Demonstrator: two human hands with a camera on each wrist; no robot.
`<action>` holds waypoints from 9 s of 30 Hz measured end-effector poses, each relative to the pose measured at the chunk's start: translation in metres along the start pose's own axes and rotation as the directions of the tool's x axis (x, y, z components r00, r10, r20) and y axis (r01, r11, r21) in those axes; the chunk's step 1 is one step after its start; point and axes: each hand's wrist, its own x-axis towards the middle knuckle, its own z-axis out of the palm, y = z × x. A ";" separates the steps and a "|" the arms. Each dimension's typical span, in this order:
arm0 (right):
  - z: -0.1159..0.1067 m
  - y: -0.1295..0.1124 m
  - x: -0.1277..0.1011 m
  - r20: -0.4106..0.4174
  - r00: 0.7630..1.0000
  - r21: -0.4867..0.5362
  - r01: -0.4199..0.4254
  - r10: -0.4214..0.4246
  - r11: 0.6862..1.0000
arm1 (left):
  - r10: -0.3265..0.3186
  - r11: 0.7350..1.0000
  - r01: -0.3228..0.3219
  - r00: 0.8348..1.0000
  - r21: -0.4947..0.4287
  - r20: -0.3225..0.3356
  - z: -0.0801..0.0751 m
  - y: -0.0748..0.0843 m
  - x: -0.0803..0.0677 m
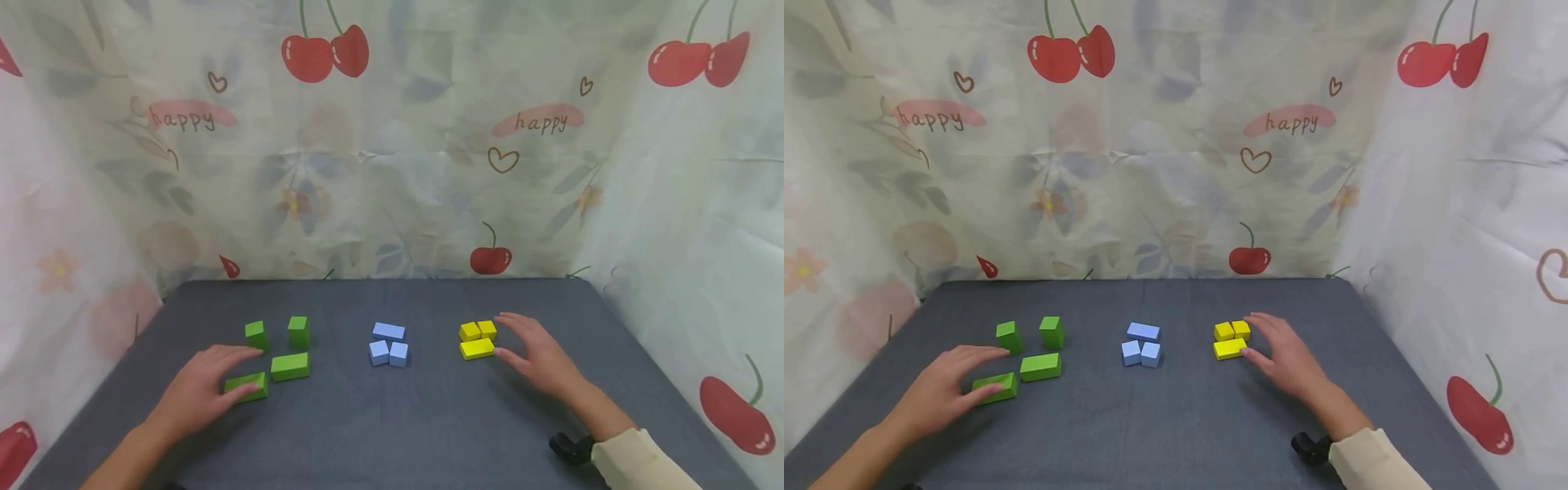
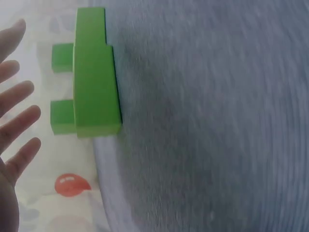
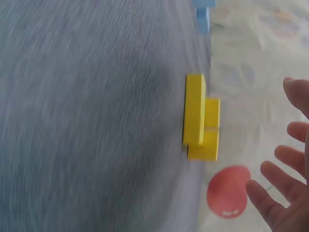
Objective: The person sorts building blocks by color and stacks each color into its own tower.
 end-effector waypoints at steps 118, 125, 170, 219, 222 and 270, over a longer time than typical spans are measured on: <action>0.184 -0.208 0.136 0.143 0.987 0.509 -0.136 0.072 0.850 | -0.624 0.594 0.687 0.722 -0.419 0.298 0.065 0.023 0.079; 0.186 -0.213 0.137 0.146 0.988 0.514 -0.122 0.053 0.849 | -0.609 0.615 0.663 0.743 -0.426 0.278 0.068 0.022 0.078; 0.193 -0.219 0.136 0.110 0.987 0.545 -0.155 0.113 0.824 | -0.544 0.649 0.630 0.776 -0.426 0.318 0.066 0.017 0.074; 0.190 -0.216 0.135 0.135 0.985 0.580 -0.169 0.111 0.797 | -0.624 0.764 0.624 0.779 -0.161 0.058 0.032 -0.021 0.026; 0.191 -0.215 0.136 0.134 0.985 0.574 -0.169 0.111 0.802 | -0.642 0.740 0.647 0.761 -0.184 0.096 0.030 -0.023 0.027; 0.190 -0.216 0.136 0.156 0.981 0.524 -0.181 0.115 0.832 | -0.569 0.723 0.626 0.779 -0.291 0.262 0.054 -0.017 0.048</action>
